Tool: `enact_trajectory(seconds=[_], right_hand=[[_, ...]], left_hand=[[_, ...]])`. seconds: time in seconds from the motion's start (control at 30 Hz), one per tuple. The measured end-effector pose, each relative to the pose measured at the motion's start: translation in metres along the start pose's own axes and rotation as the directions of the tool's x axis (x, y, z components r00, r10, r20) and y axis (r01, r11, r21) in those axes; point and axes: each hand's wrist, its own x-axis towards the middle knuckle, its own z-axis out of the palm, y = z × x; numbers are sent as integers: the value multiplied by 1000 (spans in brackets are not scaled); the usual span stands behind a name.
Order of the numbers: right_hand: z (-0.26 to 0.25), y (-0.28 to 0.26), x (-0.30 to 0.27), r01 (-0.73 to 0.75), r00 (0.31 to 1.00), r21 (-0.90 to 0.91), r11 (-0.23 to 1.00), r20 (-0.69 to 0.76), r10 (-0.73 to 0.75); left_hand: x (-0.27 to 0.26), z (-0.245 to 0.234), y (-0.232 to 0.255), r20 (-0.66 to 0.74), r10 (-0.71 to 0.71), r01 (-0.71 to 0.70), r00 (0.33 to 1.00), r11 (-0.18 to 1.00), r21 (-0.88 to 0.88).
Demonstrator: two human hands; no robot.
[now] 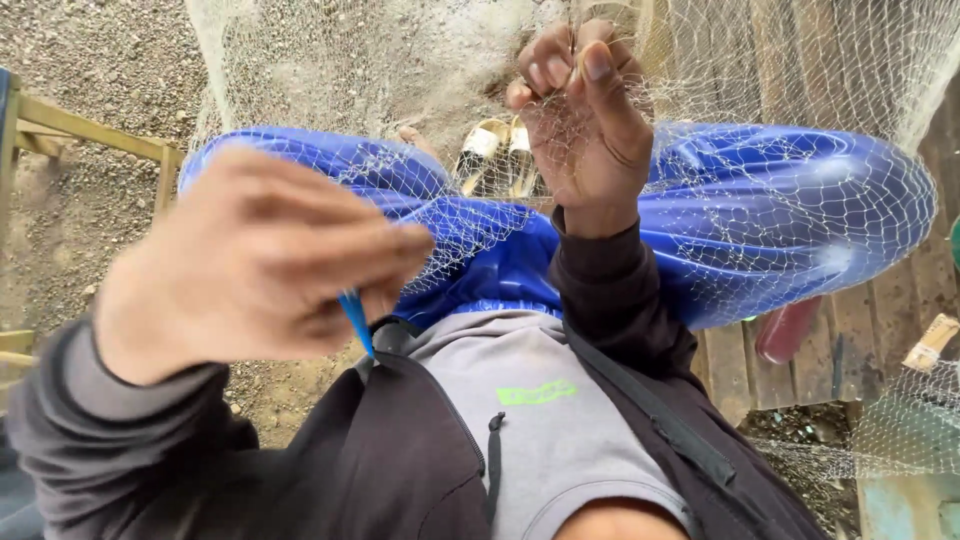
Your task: Repairing a fishing net by weaving and tying knots using a netting needle while sitting on the ground.
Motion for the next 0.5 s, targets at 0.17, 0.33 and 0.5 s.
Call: enact_trajectory(seconds=[0.17,0.33,0.5], right_hand=[[9,2,-3,-63,997,113,992,45,58],[14,7,-9,-69,998,49,996,4,69],[11,12,-12,-81,996,11,997,-20,82]], left_hand=[[-34,45,12,66,-72,48,995,949,313],[-35,69,17,143,-124,47,982,891,452],[-36,90,7,114,-121,62,986,903,425]])
